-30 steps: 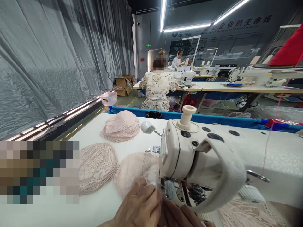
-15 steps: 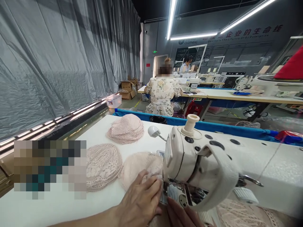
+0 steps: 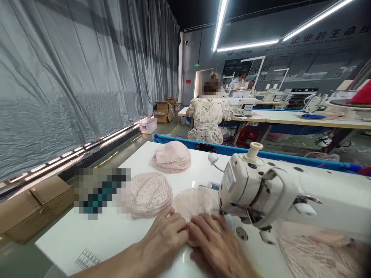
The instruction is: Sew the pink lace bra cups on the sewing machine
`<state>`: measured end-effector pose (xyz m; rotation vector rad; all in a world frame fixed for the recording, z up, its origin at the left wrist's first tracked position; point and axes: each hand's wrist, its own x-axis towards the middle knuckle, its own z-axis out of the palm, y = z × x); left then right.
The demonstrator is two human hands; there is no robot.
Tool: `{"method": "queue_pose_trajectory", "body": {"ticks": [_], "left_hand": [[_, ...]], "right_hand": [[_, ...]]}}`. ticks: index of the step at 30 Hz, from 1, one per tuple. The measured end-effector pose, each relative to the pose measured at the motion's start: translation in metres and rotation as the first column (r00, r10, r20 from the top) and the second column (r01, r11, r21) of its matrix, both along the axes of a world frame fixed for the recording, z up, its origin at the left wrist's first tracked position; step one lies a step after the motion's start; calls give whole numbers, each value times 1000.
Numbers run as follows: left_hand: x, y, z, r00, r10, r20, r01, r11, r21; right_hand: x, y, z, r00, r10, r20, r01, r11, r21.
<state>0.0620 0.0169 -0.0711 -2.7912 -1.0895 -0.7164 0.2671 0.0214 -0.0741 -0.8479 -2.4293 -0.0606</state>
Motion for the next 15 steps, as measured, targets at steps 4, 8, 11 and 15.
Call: {"method": "queue_pose_trajectory", "body": {"ticks": [4,8,11,15], "left_hand": [[-4,-39,9,975,-24,223,120,896,-427],[-7,-77,15,845,254,470,360,380,-852],[-3,-101,16,743,483,464,548,-39,-836],[5,-127,9,732,537,420,598,-209,-774]], "right_hand": [[0,-33,12,997,68,-37,-77,930,-359],[28,-69,33,996,15,-91,-91,332,-939],[39,-91,39,985,-26,-173,-174,-41,-984],[41,-120,34,973,-96,-208,-220,-142,-965]]}}
